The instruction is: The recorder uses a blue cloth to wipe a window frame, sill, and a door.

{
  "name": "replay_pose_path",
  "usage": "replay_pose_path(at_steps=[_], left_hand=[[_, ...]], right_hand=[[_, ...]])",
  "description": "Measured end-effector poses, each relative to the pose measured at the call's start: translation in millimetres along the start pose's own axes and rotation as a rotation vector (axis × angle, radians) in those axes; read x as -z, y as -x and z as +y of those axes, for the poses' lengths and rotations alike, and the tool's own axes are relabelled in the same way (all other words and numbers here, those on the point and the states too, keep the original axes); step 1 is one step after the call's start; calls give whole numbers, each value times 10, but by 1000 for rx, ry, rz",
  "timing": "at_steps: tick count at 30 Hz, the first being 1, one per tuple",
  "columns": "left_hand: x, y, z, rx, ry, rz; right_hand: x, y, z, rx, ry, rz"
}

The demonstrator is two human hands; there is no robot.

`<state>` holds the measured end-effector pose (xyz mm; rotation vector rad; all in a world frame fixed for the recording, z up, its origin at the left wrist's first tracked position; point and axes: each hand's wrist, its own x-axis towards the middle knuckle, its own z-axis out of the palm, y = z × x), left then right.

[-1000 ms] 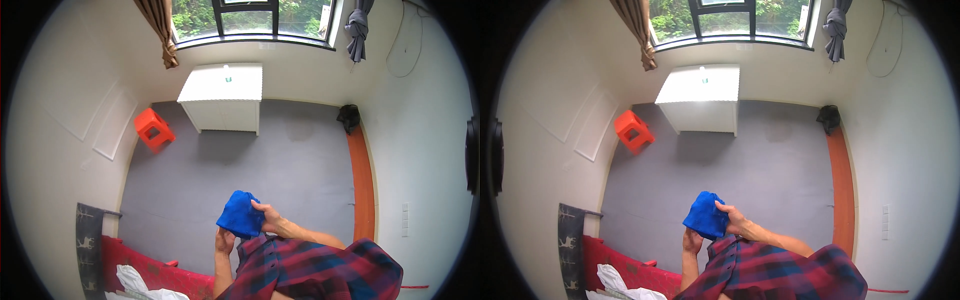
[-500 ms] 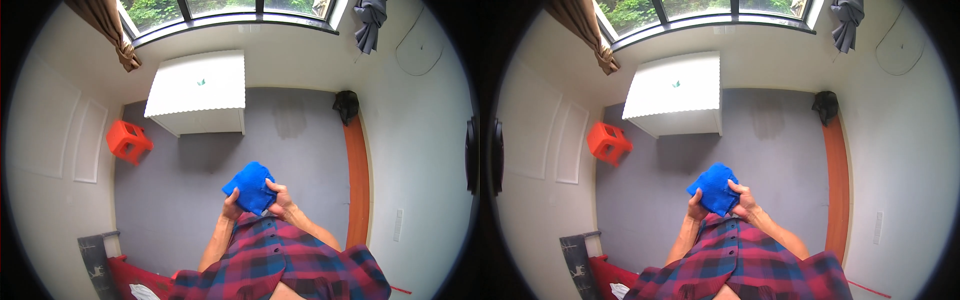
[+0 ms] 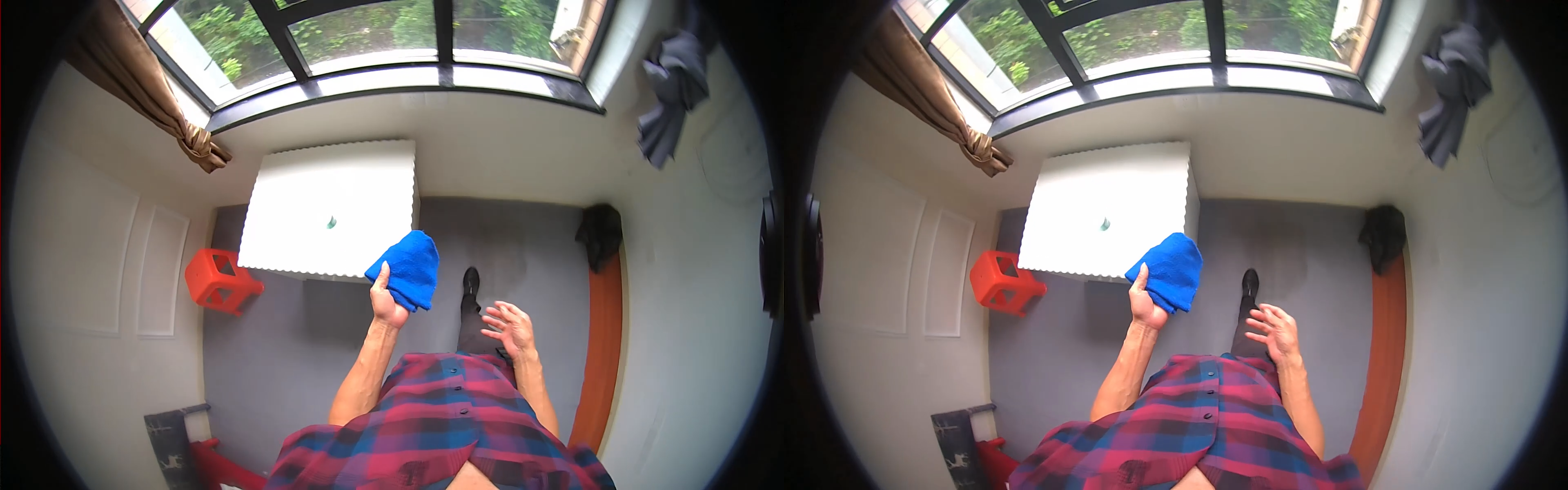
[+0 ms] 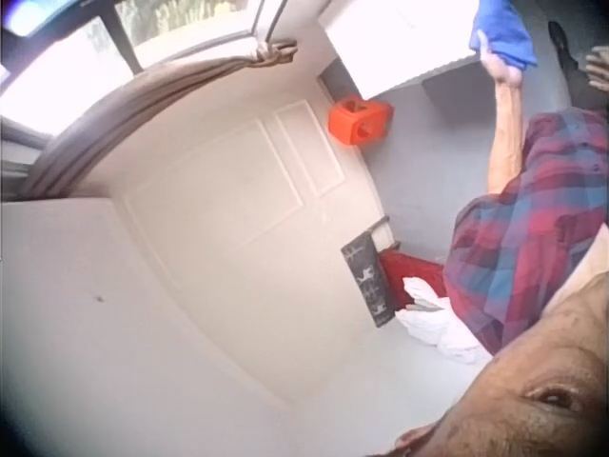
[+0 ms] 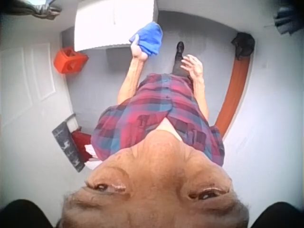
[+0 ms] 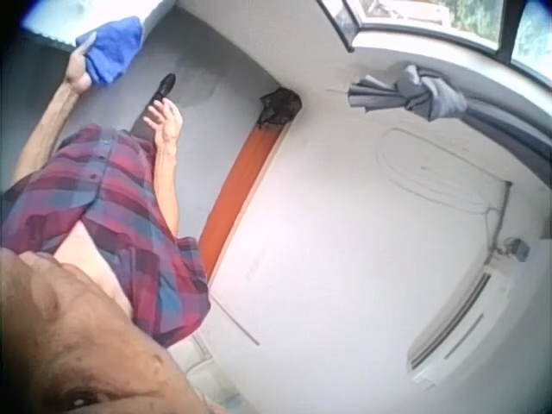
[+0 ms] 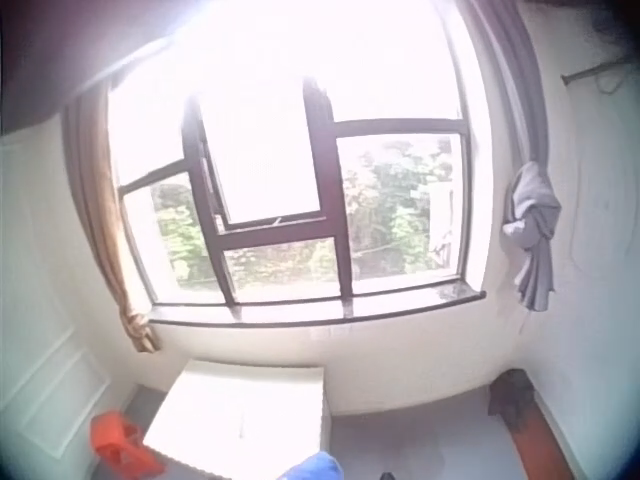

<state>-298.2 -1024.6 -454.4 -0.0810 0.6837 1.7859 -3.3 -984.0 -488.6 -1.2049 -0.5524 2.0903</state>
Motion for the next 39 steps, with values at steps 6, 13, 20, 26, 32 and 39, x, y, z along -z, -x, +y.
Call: replay_pose_path(at_steps=[6, 13, 20, 26, 32, 39], left_hand=[[-474, -1413, 280, -271, 95, 117], [-896, -2628, 960, -558, 28, 182], [-1319, -4172, 2018, -1027, -284, 390], [-1637, -5706, 2844, -1122, -669, 631], [-1506, -6903, 2860, -1017, -1868, 609], [-1657, -6960, 2661, -843, -2213, 537]], right_hand=[[-82, -1307, -1577, 47, 294, 44], [-1119, -2639, -2912, 144, 502, -113], [-2029, -3794, -3377, 117, 696, -309], [-2534, -4741, -3828, 298, 898, -86], [-2967, -5779, -3876, 888, 1420, 100], [-3290, -6184, -3734, 1158, 1761, 61]])
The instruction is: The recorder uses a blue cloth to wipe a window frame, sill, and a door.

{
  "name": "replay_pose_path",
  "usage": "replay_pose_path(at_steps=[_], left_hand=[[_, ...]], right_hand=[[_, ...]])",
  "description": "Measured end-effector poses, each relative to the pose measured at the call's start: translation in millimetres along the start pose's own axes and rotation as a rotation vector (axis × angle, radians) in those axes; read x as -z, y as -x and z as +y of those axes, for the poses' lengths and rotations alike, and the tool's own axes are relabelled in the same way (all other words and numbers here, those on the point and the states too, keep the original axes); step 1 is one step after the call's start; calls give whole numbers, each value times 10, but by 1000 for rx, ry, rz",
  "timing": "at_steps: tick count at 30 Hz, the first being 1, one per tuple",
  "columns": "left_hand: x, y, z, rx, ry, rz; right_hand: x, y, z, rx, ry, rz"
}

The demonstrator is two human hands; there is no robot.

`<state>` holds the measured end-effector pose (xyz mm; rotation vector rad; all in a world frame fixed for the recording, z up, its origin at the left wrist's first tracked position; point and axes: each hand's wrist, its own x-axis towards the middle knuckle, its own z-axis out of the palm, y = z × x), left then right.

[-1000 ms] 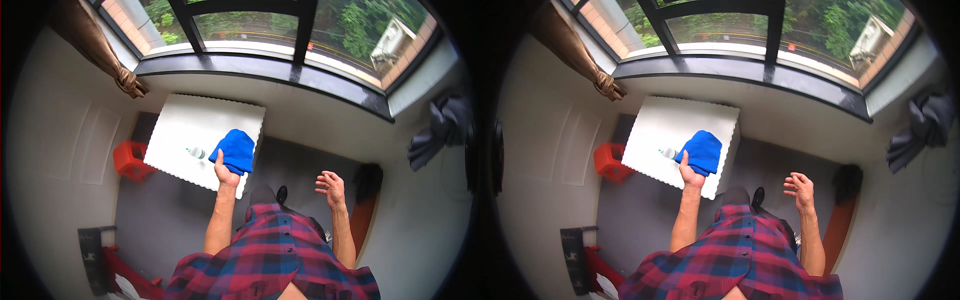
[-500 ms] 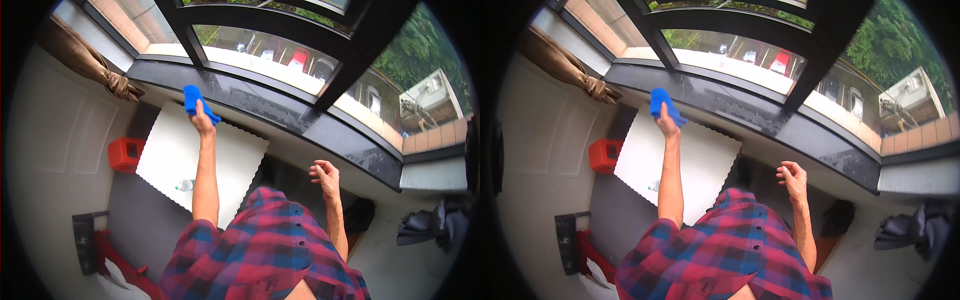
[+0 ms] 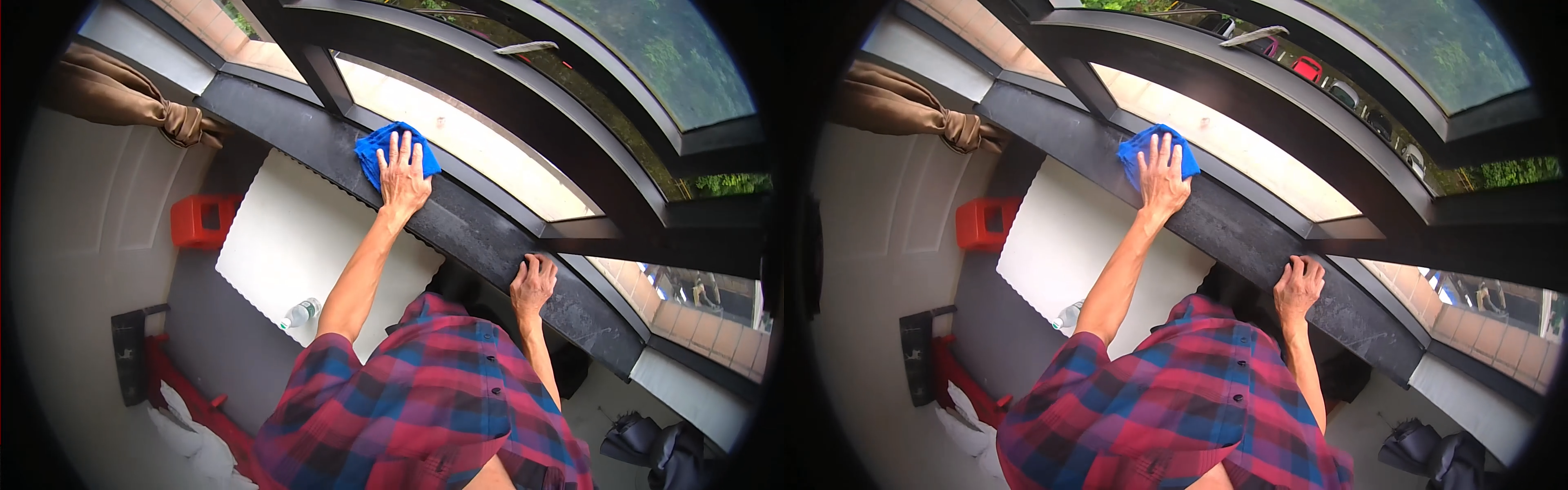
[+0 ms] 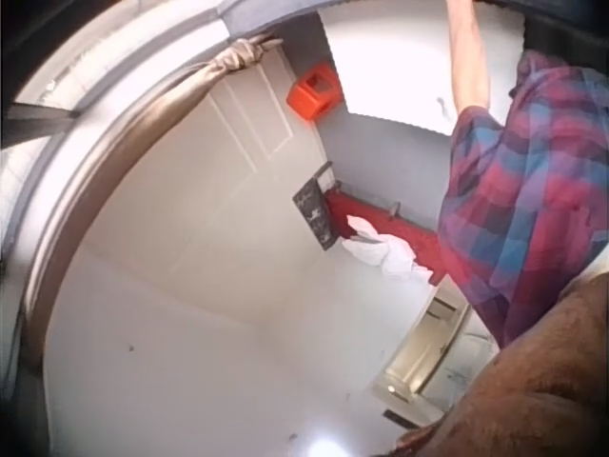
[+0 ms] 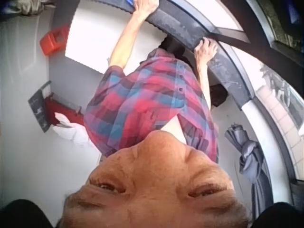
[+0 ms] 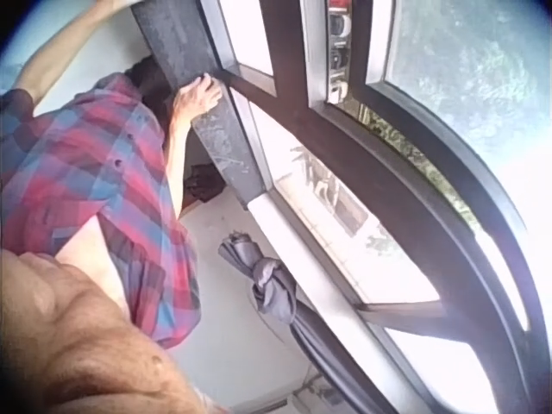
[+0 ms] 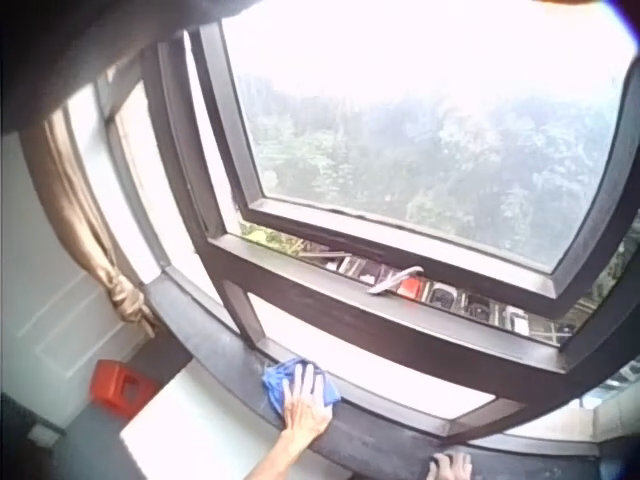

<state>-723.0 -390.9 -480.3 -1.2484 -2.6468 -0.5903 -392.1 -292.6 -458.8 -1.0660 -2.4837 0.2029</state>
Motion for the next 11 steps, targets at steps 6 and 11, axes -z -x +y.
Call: replay_pose_path(at_steps=[6, 11], left_hand=[[27, -47, 38, 44, 13, 39], [15, -328, -138, 268, -51, 72]], right_hand=[[-76, -144, 174, 6, -99, 30], [-149, -153, 317, 7, -118, -6]])
